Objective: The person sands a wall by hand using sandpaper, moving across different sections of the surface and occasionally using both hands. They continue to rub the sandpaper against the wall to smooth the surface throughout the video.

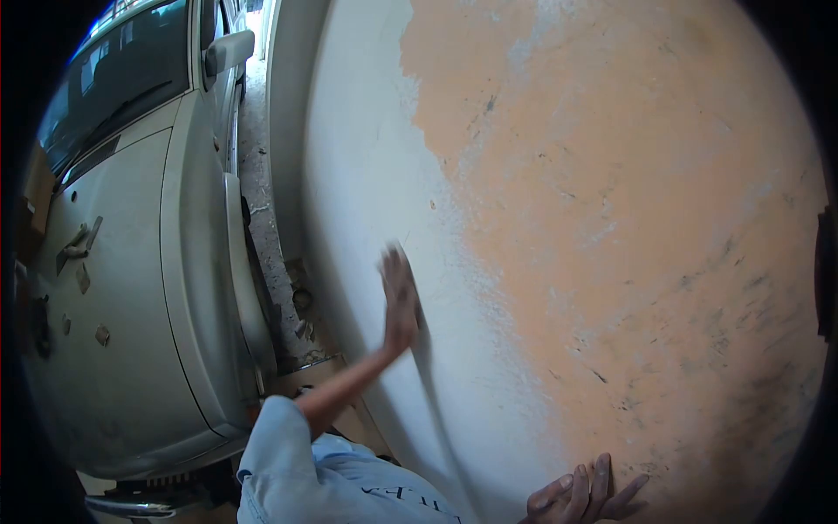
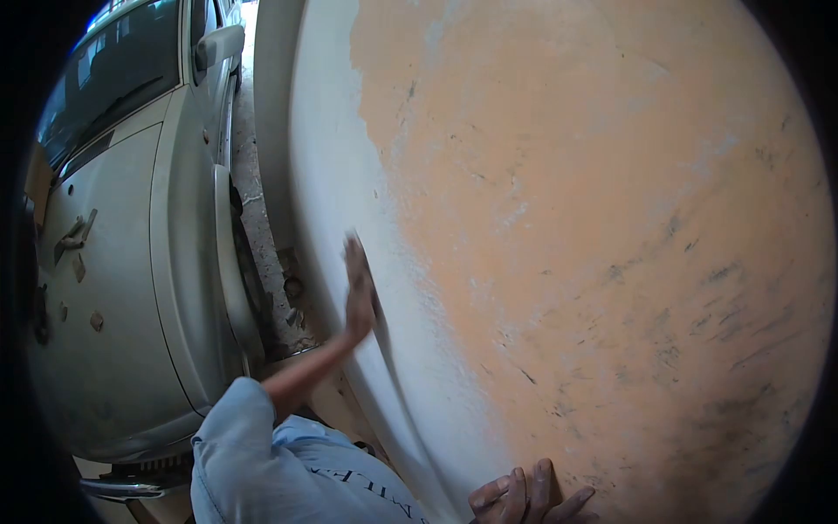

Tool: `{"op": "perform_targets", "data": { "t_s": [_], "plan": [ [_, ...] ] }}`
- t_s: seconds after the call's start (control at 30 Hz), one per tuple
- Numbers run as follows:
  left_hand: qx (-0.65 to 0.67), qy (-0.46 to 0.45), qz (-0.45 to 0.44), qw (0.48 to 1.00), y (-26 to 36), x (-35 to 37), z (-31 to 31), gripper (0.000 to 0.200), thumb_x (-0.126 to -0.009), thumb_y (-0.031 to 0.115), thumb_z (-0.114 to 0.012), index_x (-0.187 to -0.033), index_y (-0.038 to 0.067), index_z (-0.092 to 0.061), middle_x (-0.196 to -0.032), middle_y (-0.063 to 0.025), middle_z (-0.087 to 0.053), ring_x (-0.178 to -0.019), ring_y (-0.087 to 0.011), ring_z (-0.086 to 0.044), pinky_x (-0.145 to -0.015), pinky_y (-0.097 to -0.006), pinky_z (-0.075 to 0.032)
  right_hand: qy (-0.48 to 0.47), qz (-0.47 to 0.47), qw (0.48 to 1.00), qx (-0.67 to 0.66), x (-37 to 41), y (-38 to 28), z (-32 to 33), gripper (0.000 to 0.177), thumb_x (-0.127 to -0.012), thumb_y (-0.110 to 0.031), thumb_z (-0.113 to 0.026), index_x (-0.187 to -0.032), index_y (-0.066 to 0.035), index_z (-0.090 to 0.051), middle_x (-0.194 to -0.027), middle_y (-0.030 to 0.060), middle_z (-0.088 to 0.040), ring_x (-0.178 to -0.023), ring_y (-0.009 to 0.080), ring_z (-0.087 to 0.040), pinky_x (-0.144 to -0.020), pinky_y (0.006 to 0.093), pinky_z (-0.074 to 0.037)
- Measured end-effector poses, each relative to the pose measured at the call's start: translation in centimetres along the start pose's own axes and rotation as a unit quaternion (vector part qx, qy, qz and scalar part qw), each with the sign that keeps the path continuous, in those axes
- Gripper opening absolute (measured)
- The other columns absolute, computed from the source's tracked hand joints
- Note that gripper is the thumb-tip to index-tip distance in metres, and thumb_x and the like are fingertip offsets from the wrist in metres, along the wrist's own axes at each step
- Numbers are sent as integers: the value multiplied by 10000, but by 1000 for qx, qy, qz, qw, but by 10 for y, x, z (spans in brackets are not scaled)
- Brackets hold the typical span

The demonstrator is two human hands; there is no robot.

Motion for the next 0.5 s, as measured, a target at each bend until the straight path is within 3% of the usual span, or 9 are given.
{"op": "perform_targets", "data": {
  "t_s": [0.03,0.13,0.23,0.3,0.33,0.43,0.5],
  "plan": [
    [17,27,72,997,7,-30,7,467,-907,71,-276,-1371,24,-246,-1465,-149,-96,-1358,-300,-21,-1079,-428,27,-4,-2,1000,2,0,1,0,173,-798,-209,-534,-735,-77,-625,-841,96,-667,-1226,384,-377,-1050,549,-2],
    [-4,49,50,998,18,-32,-1,449,-927,89,-231,-1370,15,-240,-1466,-128,-113,-1359,-274,-40,-1087,-386,14,-26,14,999,21,3,2,1,164,-815,-189,-503,-794,-58,-601,-903,118,-652,-1213,415,-375,-1049,556,-16],
    [-36,-62,-24,997,36,78,-22,597,-820,22,-383,-1389,33,-203,-1456,-212,-42,-1346,-375,35,-1045,-517,46,-53,50,997,40,8,5,2,163,-845,-141,-440,-902,-36,-551,-995,149,-627,-1187,483,-365,-1049,563,-51],
    [30,-118,-7,993,51,121,-23,640,-787,13,-423,-1389,44,-210,-1451,-231,-31,-1333,-417,45,-1034,-539,36,-50,48,997,31,10,7,0,155,-849,-148,-434,-891,-51,-548,-975,136,-631,-1185,500,-355,-1043,583,-48],
    [3,-123,-30,992,42,121,-22,634,-789,15,-423,-1387,41,-216,-1451,-232,-36,-1334,-415,41,-1035,-540,35,-50,55,997,27,12,9,1,157,-853,-152,-431,-887,-53,-549,-977,134,-631,-1187,497,-355,-1045,579,-46],
    [-65,-65,-102,991,14,48,-13,548,-849,50,-376,-1378,36,-235,-1460,-190,-62,-1348,-366,3,-1058,-505,20,-44,61,997,23,12,10,-2,162,-863,-162,-427,-879,-58,-551,-983,129,-631,-1190,490,-357,-1048,570,-43],
    [-41,10,32,999,1,-28,0,475,-914,105,-301,-1379,42,-231,-1470,-133,-72,-1356,-304,-37,-1081,-446,2,-53,47,997,36,12,7,0,163,-869,-168,-427,-876,-63,-552,-987,124,-631,-1191,485,-360,-1049,567,-43]
  ]
}}
Point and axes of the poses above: each hand's wrist, its own x-axis away from the middle knuckle, its own z-axis out of the back of the hand, y = z × x, the point moved 2 cm from there along -x, towards the middle knuckle
